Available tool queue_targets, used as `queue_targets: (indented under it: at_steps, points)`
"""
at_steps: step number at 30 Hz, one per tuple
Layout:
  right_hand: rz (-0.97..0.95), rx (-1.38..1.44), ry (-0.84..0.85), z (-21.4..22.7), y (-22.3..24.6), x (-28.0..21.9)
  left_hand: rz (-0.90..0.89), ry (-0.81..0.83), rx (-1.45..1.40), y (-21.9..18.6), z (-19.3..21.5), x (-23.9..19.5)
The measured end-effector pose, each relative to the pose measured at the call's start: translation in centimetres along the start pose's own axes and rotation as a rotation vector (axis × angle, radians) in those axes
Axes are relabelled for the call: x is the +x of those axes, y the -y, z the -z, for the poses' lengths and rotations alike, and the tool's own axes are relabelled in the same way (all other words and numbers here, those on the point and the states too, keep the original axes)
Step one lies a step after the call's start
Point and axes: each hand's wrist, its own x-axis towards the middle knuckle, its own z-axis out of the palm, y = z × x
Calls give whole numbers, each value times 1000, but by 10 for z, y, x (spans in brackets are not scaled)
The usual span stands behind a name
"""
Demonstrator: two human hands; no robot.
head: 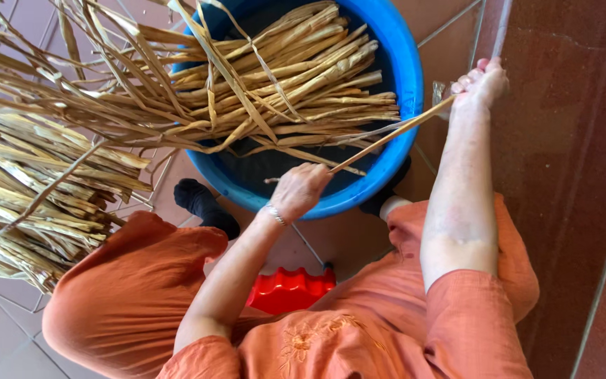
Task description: The person sits on a small stool and processes dried plant stems by hand. They pull the stems from a blue basin, strip the outer layers, and place the processed pieces onto a wire rack.
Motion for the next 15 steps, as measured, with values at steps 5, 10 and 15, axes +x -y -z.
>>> queue_targets:
  at_steps: [5, 10, 15]
  points:
    - [146, -119, -30, 6, 45, -40, 273, 127, 243, 52, 22, -33]
    - [-167, -101, 277, -10, -11, -104, 164, -94, 740, 82, 12, -10]
    - [-339, -71, 332, 5, -67, -169, 146, 242, 305, 91, -75, 42]
